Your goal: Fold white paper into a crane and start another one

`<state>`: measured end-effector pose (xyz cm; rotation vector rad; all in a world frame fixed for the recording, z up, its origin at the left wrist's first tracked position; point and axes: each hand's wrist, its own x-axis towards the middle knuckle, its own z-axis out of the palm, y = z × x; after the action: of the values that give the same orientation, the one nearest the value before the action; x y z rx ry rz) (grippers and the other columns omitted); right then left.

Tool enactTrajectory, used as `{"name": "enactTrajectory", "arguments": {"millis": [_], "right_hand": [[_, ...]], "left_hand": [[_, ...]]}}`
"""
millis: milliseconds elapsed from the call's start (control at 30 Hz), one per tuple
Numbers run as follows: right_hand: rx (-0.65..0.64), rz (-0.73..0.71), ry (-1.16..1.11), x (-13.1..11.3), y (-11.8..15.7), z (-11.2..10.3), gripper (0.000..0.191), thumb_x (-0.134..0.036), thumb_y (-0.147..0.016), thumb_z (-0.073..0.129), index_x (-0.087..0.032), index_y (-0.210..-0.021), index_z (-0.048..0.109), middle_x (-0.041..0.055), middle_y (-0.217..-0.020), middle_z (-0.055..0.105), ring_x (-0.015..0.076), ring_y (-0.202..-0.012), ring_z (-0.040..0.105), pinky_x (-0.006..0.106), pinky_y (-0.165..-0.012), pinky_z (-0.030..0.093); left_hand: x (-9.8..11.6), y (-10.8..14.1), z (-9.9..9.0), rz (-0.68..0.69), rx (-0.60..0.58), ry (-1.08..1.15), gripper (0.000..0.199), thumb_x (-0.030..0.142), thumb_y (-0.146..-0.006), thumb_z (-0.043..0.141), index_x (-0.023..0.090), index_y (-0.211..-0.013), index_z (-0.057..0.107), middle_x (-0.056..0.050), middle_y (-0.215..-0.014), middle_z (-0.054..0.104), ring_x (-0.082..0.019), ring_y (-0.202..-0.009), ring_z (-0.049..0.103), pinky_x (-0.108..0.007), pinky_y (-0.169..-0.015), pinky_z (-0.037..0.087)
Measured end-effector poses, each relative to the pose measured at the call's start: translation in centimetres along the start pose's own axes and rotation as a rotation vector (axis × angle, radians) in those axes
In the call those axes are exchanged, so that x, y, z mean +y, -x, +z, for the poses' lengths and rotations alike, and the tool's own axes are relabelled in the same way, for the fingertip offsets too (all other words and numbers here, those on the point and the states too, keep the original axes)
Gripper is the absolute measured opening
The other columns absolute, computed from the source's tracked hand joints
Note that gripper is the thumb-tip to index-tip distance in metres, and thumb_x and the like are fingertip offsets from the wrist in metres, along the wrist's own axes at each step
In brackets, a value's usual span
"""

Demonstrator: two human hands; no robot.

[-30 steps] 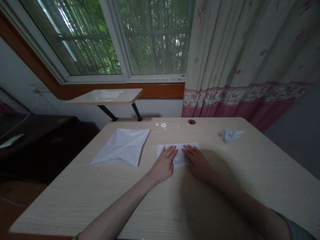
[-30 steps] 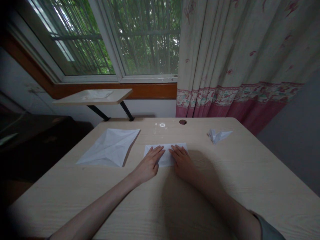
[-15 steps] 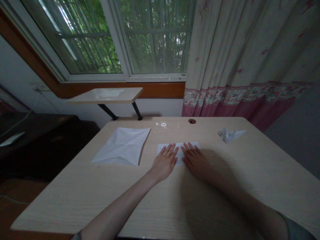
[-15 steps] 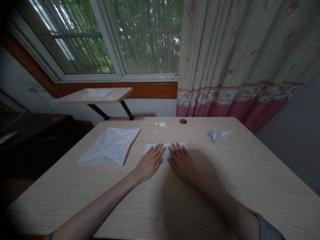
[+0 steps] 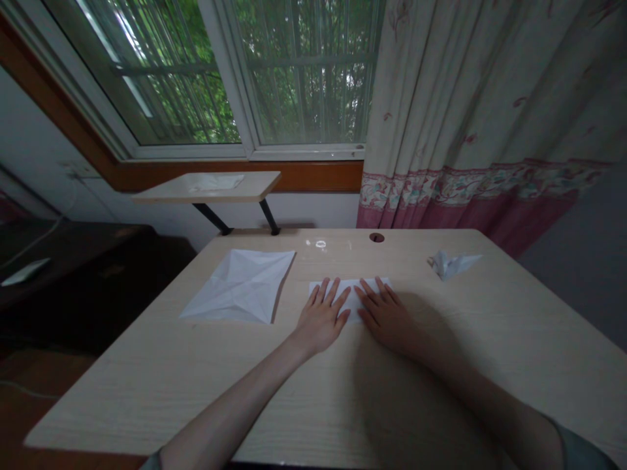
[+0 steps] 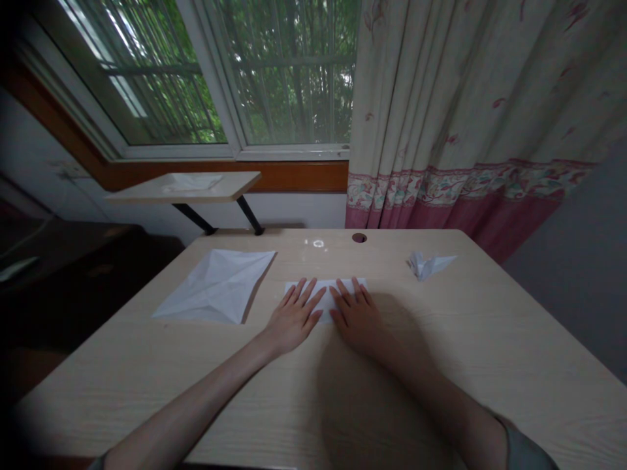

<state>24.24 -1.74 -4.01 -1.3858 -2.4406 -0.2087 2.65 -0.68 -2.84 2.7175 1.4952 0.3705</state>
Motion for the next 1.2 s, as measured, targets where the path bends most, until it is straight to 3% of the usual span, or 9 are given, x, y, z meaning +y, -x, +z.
{"name": "enactTrajectory", "arguments": {"millis": [233, 700, 900, 1200], "right_hand": [[-0.013, 0.008, 0.008, 0.0, 0.0, 0.0, 0.05, -0.031, -0.1, 0.043, -0.015, -0.148, 0.045, 0.0126, -0.153, 0.043, 0.0358, -0.147, 0.026, 0.058, -0.115, 0.034], [-0.03, 0.034, 0.016, 1.1, 0.2, -0.3, 0.053, -0.048, -0.099, 0.047, -0.026, -0.148, 0.045, 0.0139, -0.155, 0.041, 0.0359, -0.146, 0.029, 0.057, -0.114, 0.033], [-0.073, 0.063, 0.045, 1.1, 0.0, -0.5, 0.054, -0.051, -0.098, 0.047, -0.03, -0.148, 0.045, 0.0136, -0.153, 0.044, 0.0391, -0.144, 0.034, 0.065, -0.112, 0.029], [-0.12, 0.086, 0.03, 1.9, 0.2, -0.4, 0.06, -0.059, -0.098, 0.043, -0.031, -0.151, 0.04, 0.0126, -0.157, 0.038, 0.0391, -0.146, 0.028, 0.065, -0.113, 0.025]], "left_hand": [[0.0, -0.1, -0.1, -0.02, -0.032, -0.014, 0.057, 0.045, -0.103, 0.039, 0.019, -0.154, 0.033, -0.013, -0.161, 0.028, -0.032, -0.151, 0.02, -0.052, -0.121, 0.024], [-0.7, 0.1, 0.3, -0.022, 0.01, 0.022, 0.061, 0.051, -0.101, 0.041, 0.023, -0.154, 0.032, -0.013, -0.164, 0.021, -0.032, -0.151, 0.018, -0.053, -0.12, 0.025], [-1.5, 0.1, -0.6, 0.017, -0.054, 0.023, 0.066, 0.058, -0.101, 0.036, 0.02, -0.154, 0.031, -0.015, -0.162, 0.023, -0.03, -0.151, 0.019, -0.05, -0.121, 0.023], [-2.7, 0.1, -1.2, 0.075, -0.096, 0.041, 0.07, 0.065, -0.1, 0.031, 0.023, -0.155, 0.031, -0.013, -0.163, 0.022, -0.028, -0.151, 0.021, -0.05, -0.122, 0.022]]}}
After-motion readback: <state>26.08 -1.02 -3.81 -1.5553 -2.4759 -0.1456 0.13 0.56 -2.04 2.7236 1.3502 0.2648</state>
